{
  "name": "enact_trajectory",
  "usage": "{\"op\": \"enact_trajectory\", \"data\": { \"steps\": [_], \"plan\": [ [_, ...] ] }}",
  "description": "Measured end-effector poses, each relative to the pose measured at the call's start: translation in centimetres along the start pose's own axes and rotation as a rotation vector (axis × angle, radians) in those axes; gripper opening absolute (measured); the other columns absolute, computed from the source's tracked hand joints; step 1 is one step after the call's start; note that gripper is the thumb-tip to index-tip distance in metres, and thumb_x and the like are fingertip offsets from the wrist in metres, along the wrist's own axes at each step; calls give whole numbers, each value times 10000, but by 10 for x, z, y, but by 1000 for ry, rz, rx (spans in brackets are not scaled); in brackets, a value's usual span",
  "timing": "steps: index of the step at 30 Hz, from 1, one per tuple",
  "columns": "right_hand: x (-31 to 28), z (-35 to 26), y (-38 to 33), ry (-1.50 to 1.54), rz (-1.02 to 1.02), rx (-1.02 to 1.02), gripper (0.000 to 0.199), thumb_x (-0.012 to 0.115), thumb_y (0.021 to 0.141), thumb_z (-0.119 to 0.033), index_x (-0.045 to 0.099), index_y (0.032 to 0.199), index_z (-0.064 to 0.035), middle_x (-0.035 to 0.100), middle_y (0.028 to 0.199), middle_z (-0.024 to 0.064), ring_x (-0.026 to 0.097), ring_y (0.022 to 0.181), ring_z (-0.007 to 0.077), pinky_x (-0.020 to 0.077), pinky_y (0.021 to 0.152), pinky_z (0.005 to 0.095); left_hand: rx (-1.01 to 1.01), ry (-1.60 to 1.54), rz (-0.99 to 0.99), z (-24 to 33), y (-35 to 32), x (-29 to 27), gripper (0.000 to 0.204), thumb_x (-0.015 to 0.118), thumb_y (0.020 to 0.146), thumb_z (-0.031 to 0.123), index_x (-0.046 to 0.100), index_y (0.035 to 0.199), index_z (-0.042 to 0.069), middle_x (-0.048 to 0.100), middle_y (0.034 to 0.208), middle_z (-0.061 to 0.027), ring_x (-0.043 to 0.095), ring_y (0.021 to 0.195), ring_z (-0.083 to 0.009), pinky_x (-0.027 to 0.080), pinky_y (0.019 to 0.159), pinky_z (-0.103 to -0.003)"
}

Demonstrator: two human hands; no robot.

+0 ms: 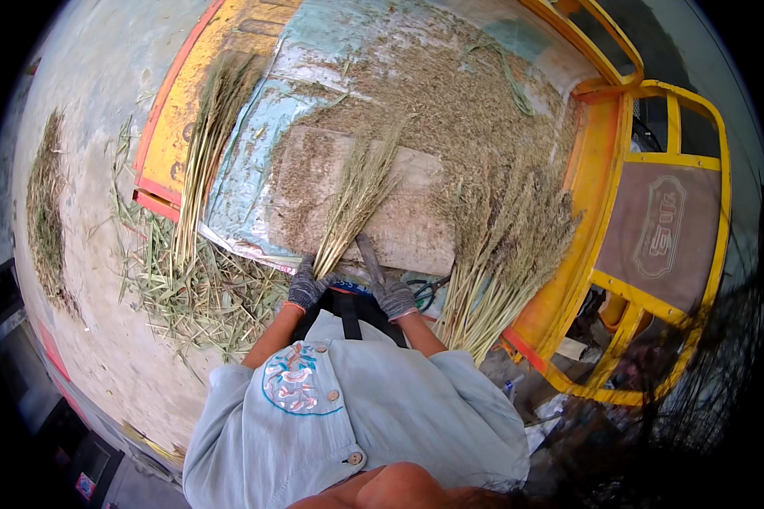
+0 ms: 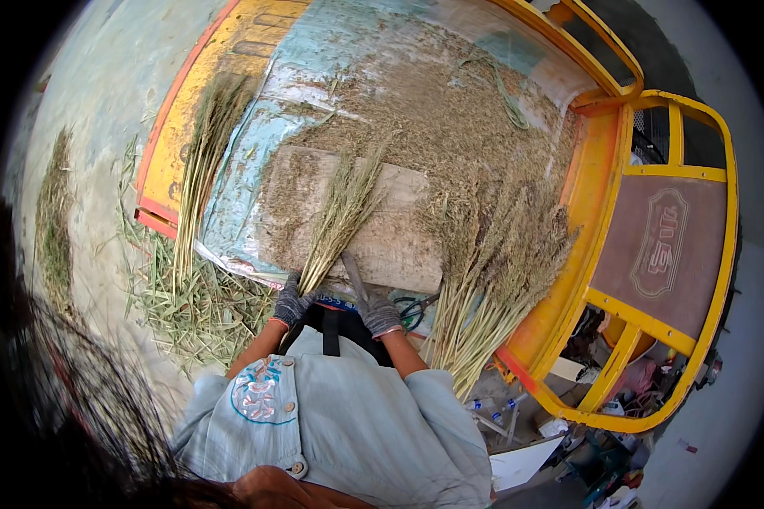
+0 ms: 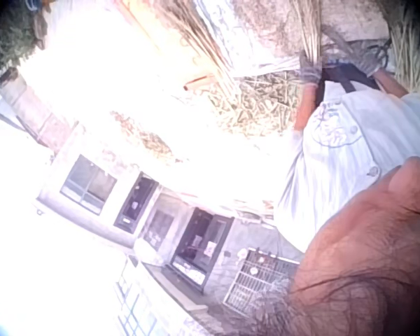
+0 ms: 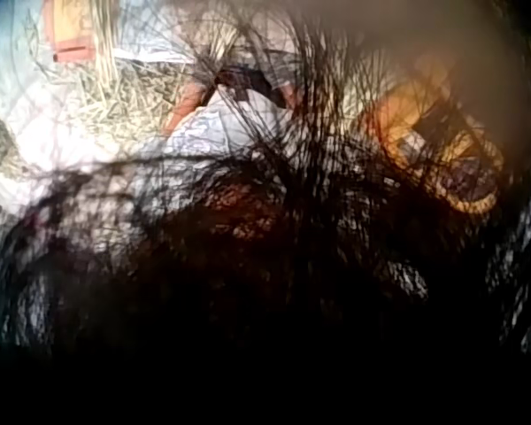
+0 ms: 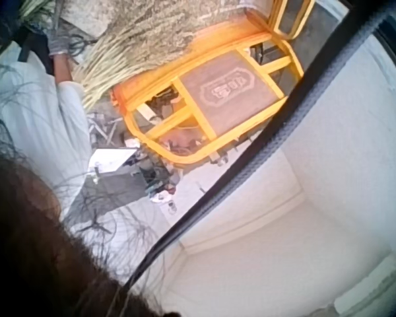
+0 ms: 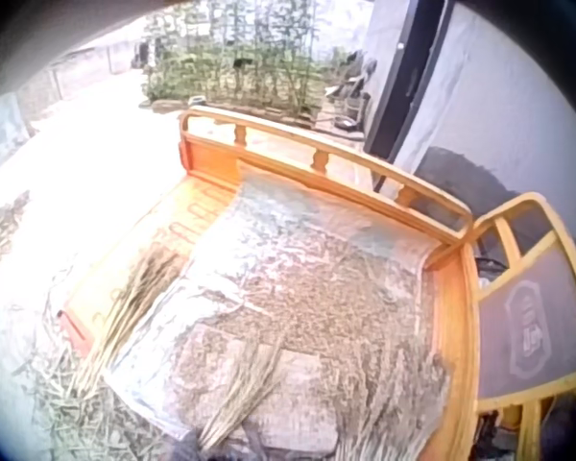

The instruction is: The person repeatedly strikes bundles of dried grain stalks against a wooden board on a yellow vehicle bed to separate the grain. The person holds the stalks with both hands and strikes them downward, then repositions the bundles and continues the process.

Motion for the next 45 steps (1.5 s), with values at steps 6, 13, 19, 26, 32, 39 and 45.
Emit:
{"op": "enact_trajectory", "data": {
  "steps": [6, 13, 19, 26, 32, 39, 45],
  "plan": [
    [-14, -16, -8, 80, 5, 11, 466, 474, 849, -374, 530, 1173, -43, 552, 1114, 258, 546, 1005, 396, 431, 879, 456, -10, 250, 38, -6, -6, 24, 619, 665, 769, 198, 403, 1296, 6, 515, 1188, -238, 491, 1123, -330, 387, 947, -379],
    [-8, -8, -10, 118, 103, -99, 445, 457, 864, -340, 506, 1206, -61, 546, 1139, 243, 524, 1034, 401, 419, 890, 456, -322, -390, -168, -20, 11, -6, 254, 561, 884, 178, 595, 1078, 18, 647, 970, -80, 587, 831, -154, 475, 781, -310],
    [-10, -9, -15, 64, 127, -125, 429, 480, 858, -336, 527, 1183, -60, 574, 1100, 222, 560, 977, 380, 447, 845, 454, -501, -983, -317, -82, 27, 12, 329, 414, 961, 202, 500, 1220, 18, 558, 1172, -81, 526, 1041, -162, 406, 929, -290],
    [-21, -4, -40, -99, 269, -188, 392, 499, 844, -372, 579, 1090, -78, 633, 931, 185, 617, 798, 357, 492, 689, 457, -542, -982, -340, -105, 39, 31, 319, 443, 940, 179, 521, 1206, 21, 577, 1167, -77, 541, 1042, -181, 413, 922, -293],
    [-28, -24, -6, -166, 123, -96, 420, 443, 856, -421, 629, 1008, -76, 647, 846, 188, 627, 771, 358, 487, 692, 478, -152, -414, -361, -119, 45, 39, 319, 354, 936, 152, 535, 1175, 44, 580, 1135, -169, 535, 1079, -257, 399, 938, -316],
    [-47, -67, 6, -7, -27, 43, 450, 408, 874, -429, 621, 1018, -60, 642, 900, 206, 625, 817, 365, 482, 732, 481, -191, 181, -149, -27, 12, 14, 687, 575, 808, 444, 400, 1293, -9, 519, 1211, -237, 494, 1130, -363, 370, 974, -388],
    [-34, -59, 12, -20, 9, 23, 474, 388, 888, -442, 572, 1122, -73, 630, 931, 228, 614, 847, 379, 474, 765, 461, -145, 294, 155, -13, -3, 29, 714, 710, 724, 381, 430, 1254, -6, 578, 1082, -238, 574, 960, -383, 459, 834, -400]
  ]
}}
Point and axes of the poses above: each hand's wrist, its own y-axis towards the middle knuckle, its own x-axis out of the palm, z = x × y, the point moved 2 cm from there along y, towards the middle knuckle
